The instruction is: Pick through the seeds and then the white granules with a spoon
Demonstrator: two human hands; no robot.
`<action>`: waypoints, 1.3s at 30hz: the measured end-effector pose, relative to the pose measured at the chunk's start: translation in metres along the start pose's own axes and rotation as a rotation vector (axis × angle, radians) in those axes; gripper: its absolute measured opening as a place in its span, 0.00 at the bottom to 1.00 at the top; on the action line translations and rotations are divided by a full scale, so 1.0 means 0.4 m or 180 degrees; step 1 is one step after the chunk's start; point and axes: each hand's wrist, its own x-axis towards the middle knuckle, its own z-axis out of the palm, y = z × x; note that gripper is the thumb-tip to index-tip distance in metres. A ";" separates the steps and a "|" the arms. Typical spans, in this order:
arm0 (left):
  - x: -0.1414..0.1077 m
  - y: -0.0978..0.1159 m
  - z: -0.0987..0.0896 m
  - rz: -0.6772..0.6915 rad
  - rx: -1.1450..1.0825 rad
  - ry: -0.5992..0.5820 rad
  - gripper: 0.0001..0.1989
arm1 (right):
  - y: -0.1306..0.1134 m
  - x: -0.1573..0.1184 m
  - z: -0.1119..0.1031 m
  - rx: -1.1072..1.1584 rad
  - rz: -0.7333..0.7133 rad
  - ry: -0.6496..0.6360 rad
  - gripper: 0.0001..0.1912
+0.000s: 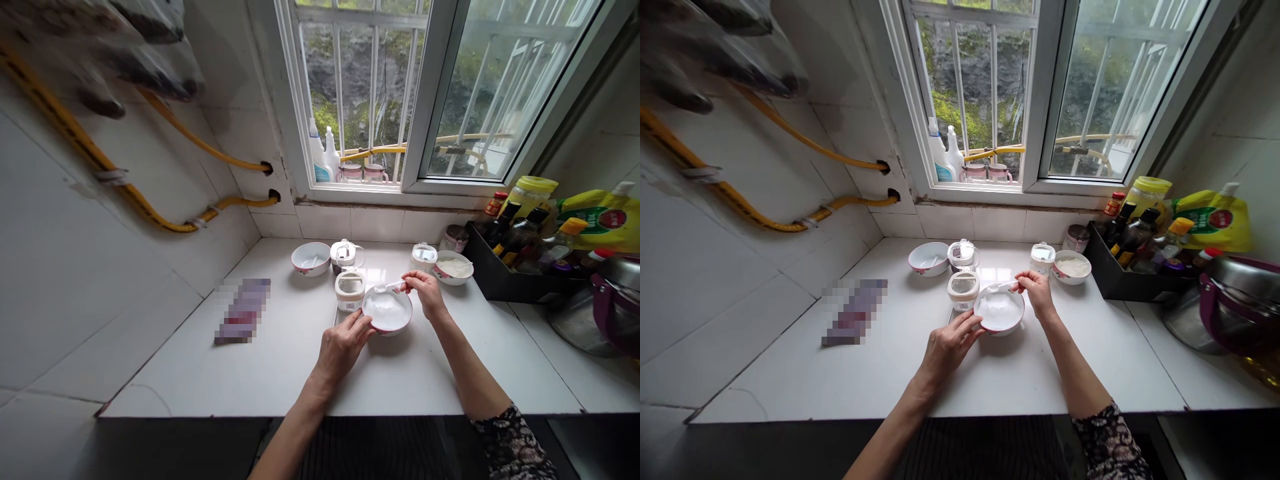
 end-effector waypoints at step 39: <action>0.008 0.005 -0.008 0.0138 -0.0041 0.0261 0.16 | 0.009 -0.029 0.025 -0.1858 -0.1223 -0.0249 0.08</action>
